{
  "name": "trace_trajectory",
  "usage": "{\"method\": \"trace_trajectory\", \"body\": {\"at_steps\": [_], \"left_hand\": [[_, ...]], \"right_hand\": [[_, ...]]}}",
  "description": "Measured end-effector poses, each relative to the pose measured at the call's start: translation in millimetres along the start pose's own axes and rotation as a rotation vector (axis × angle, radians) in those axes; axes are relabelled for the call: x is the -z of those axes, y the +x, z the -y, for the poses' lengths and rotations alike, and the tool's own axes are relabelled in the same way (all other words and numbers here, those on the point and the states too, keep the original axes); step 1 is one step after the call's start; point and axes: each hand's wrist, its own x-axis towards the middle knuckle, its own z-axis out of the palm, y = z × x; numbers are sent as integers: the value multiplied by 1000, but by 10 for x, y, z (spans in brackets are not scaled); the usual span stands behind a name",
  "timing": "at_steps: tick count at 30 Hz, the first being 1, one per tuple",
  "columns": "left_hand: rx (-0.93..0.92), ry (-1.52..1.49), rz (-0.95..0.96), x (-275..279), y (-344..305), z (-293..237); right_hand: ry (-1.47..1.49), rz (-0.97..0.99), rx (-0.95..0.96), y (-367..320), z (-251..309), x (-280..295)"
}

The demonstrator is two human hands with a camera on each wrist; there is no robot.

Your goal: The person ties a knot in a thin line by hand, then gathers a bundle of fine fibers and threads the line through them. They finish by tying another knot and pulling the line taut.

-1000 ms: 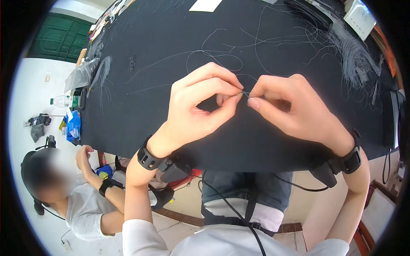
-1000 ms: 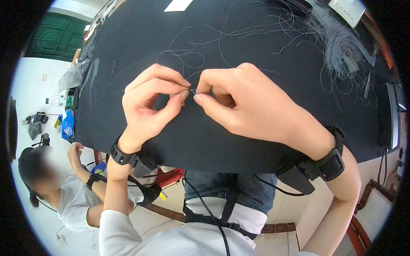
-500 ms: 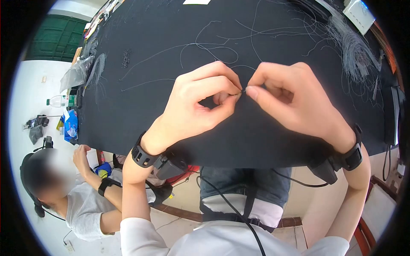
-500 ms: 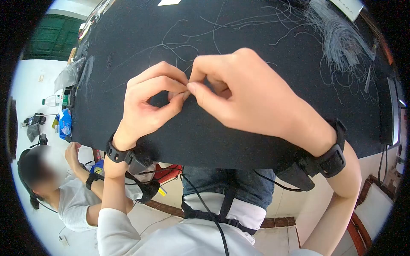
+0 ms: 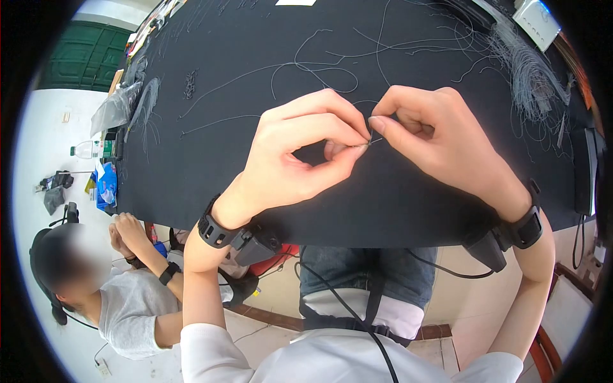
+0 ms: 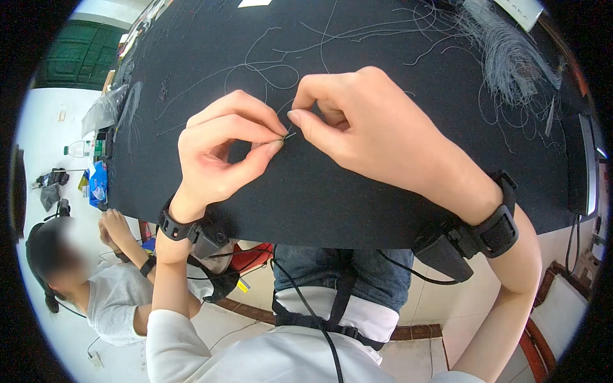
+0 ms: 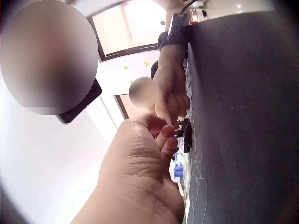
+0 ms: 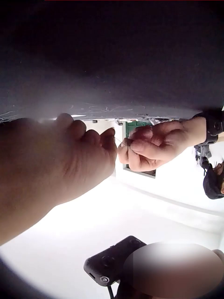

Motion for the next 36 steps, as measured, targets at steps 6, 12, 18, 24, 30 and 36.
{"method": "trace_trajectory", "body": {"at_steps": [6,12,18,24,30,36], "left_hand": [[38,-59,-46,4,-24,29],[107,-116,-142,-28,-37,65],[123,37,-133,-60,-1,100],[121,105,-2,-67,7,46],[138,12,53,-43,-16,5],[195,-215,-10,-48,-29,1]], "right_hand": [[13,52,-16,-8,11,-33],[-6,61,14,-12,41,-39],[49,118,48,-37,61,-50],[71,41,5,-11,35,3],[79,-14,-22,16,-51,8],[44,10,-11,22,-63,-9]]}}
